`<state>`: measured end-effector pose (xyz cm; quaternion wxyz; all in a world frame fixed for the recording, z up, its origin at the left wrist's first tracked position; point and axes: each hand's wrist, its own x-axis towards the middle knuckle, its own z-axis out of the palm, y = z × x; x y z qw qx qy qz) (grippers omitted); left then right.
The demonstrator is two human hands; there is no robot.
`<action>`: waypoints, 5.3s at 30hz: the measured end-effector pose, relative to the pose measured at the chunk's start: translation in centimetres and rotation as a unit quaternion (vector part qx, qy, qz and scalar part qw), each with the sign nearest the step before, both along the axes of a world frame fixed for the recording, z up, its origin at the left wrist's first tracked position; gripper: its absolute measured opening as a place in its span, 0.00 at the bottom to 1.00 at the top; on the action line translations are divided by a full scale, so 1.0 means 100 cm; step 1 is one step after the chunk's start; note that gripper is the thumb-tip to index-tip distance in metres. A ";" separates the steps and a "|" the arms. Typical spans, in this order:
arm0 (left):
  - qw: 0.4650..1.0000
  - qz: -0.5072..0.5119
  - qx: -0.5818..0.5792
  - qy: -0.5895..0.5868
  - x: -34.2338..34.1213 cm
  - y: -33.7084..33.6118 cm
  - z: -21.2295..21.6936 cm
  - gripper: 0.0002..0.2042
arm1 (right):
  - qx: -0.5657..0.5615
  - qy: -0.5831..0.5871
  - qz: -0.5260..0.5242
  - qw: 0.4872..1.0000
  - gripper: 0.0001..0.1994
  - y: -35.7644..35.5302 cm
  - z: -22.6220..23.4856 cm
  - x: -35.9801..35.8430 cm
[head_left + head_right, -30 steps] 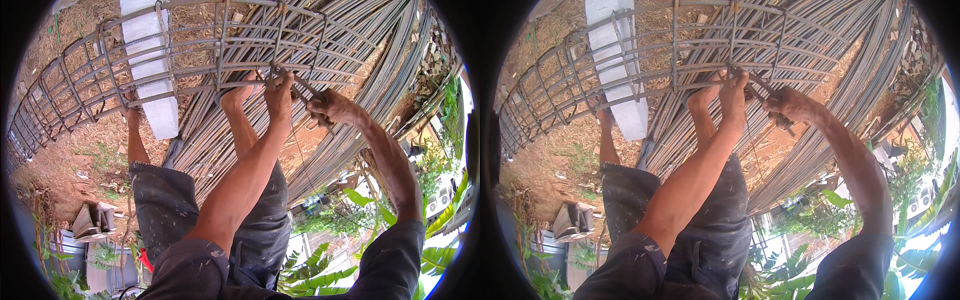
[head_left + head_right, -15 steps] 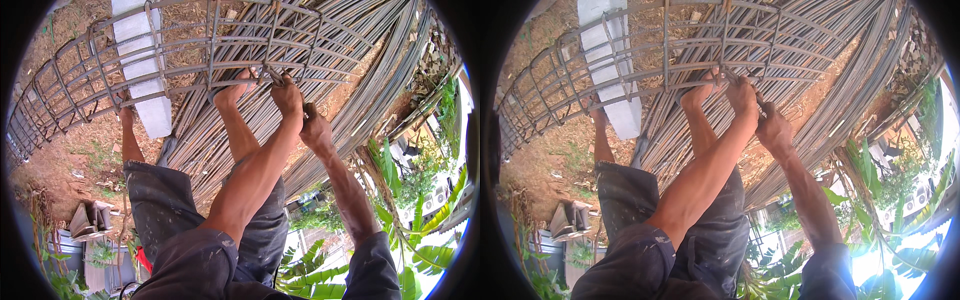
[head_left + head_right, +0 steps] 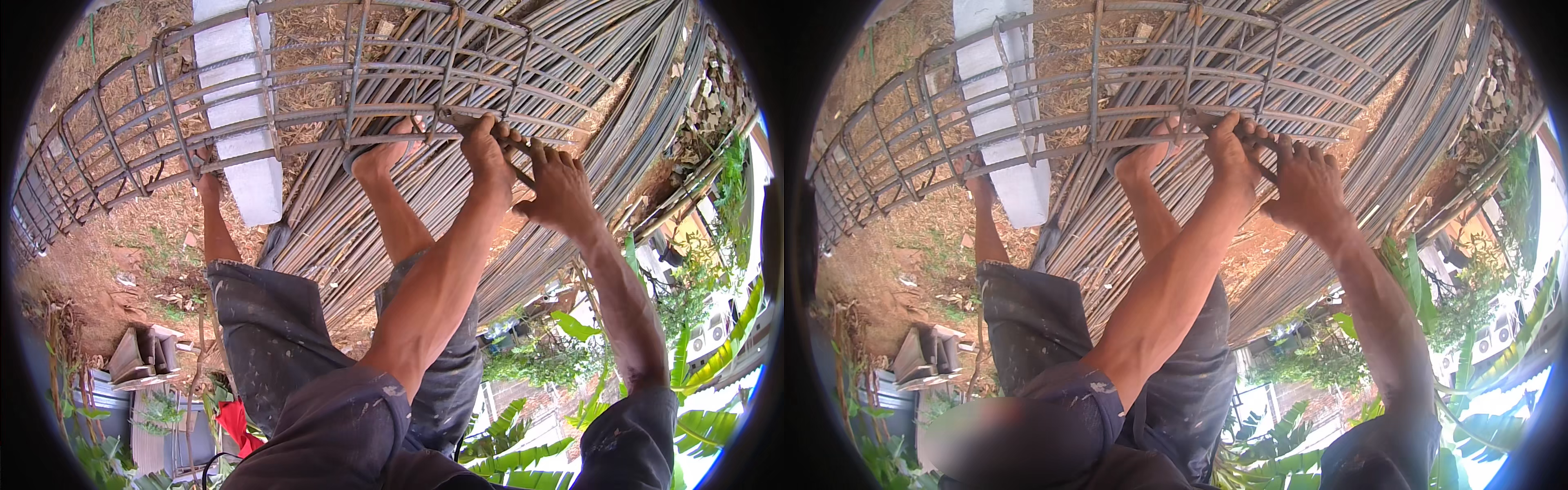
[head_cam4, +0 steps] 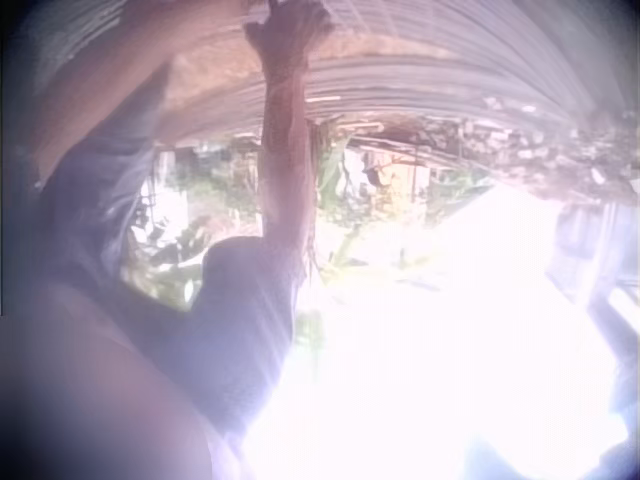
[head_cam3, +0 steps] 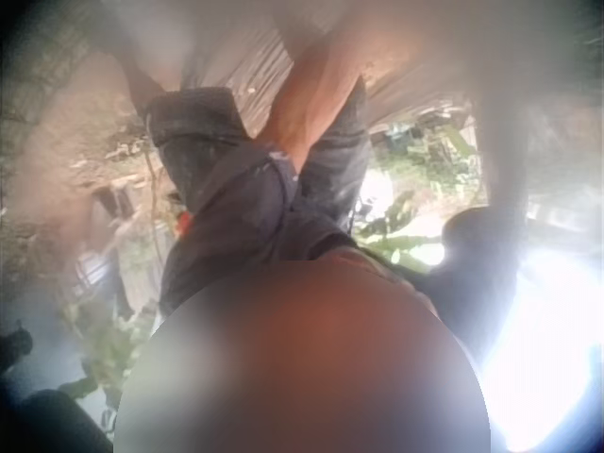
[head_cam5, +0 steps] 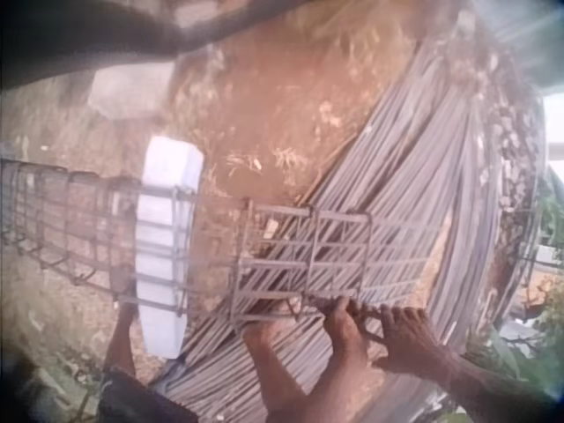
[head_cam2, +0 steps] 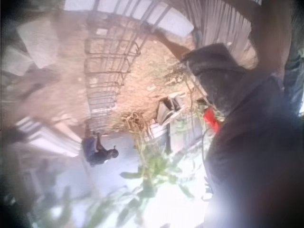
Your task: The person ties intersecting rebar rods together using wire and a hand tool to form a grid-like cage structure. They repeatedly wrap wire around intersections and twist it to secure the joints, working along the length of the cage.
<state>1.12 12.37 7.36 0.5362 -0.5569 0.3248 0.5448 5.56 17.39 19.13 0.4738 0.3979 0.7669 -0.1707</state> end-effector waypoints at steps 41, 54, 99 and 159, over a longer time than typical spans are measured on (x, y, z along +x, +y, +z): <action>0.856 -0.405 -0.091 0.307 -0.307 -0.237 0.112 0.24 | 0.032 0.386 -0.284 0.877 0.28 -0.160 -0.100 -0.259; 0.896 -0.339 -0.002 0.286 -0.287 -0.142 0.085 0.17 | -0.229 0.367 -0.648 0.627 0.19 -0.188 -0.008 -0.210; 0.202 -0.707 0.096 0.671 -0.140 0.005 -0.062 0.14 | -0.157 0.265 -0.925 0.224 0.12 -0.015 -0.159 -0.055; 0.237 -0.534 0.093 0.806 -0.243 -0.067 -0.027 0.07 | 0.010 0.293 -0.854 0.429 0.09 -0.070 -0.126 -0.127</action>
